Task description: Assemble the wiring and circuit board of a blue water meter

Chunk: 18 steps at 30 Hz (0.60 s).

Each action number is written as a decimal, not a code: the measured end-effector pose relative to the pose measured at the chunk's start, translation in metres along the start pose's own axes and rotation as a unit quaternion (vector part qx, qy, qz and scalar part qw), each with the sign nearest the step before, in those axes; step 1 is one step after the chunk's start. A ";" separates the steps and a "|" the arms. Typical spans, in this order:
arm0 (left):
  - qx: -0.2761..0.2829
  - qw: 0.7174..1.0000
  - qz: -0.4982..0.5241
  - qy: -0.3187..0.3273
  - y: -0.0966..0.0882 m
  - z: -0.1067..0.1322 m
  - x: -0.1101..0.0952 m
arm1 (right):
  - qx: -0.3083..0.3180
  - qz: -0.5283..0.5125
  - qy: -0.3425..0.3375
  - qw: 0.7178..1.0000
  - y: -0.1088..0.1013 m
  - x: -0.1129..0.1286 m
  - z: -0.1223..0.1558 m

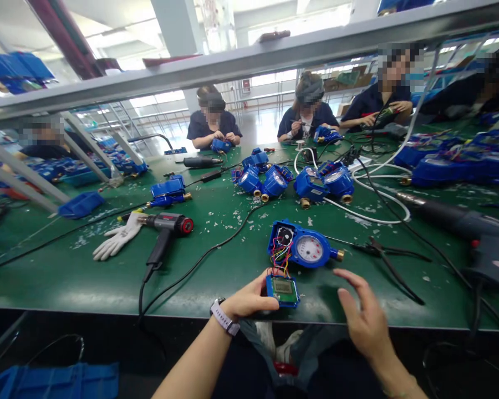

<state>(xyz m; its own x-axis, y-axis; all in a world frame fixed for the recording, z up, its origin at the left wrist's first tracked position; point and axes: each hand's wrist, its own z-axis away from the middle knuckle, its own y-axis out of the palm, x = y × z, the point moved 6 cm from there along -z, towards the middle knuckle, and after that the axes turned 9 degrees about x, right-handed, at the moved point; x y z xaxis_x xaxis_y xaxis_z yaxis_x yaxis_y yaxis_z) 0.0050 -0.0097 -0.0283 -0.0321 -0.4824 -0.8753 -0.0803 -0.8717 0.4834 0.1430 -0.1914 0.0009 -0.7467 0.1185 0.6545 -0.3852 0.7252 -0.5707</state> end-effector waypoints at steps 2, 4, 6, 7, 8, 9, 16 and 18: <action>-0.023 1.000 0.018 -0.001 -0.006 0.001 0.007 | -0.036 0.048 0.047 0.997 -0.023 -0.034 -0.003; -0.040 0.999 0.033 0.005 -0.010 0.000 0.011 | -0.051 0.089 0.068 0.992 -0.039 -0.063 -0.005; -0.046 0.998 0.051 0.014 -0.009 -0.001 0.010 | -0.067 0.121 0.070 0.988 -0.049 -0.085 -0.007; -0.045 0.997 0.065 0.019 -0.007 -0.001 0.009 | -0.072 0.135 0.066 0.986 -0.052 -0.093 -0.009; -0.042 0.996 0.082 0.022 -0.005 -0.002 0.008 | -0.075 0.148 0.062 0.984 -0.054 -0.101 -0.012; -0.037 0.994 0.097 0.023 -0.003 -0.002 0.006 | -0.075 0.161 0.057 0.982 -0.055 -0.108 -0.016; -0.035 0.995 0.088 0.025 -0.006 -0.002 0.004 | -0.003 0.259 0.080 0.963 -0.058 -0.137 -0.052; -0.041 0.996 0.081 0.017 -0.008 -0.003 0.005 | 0.012 0.280 0.096 0.955 -0.060 -0.138 -0.057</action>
<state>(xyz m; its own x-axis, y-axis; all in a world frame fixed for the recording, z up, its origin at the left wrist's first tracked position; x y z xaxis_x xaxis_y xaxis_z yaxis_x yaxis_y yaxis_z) 0.0088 -0.0052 -0.0363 -0.0043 -0.6180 -0.7862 0.0053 -0.7862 0.6179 0.3001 -0.2126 -0.0276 -0.7276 0.6063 0.3209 0.0310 0.4965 -0.8675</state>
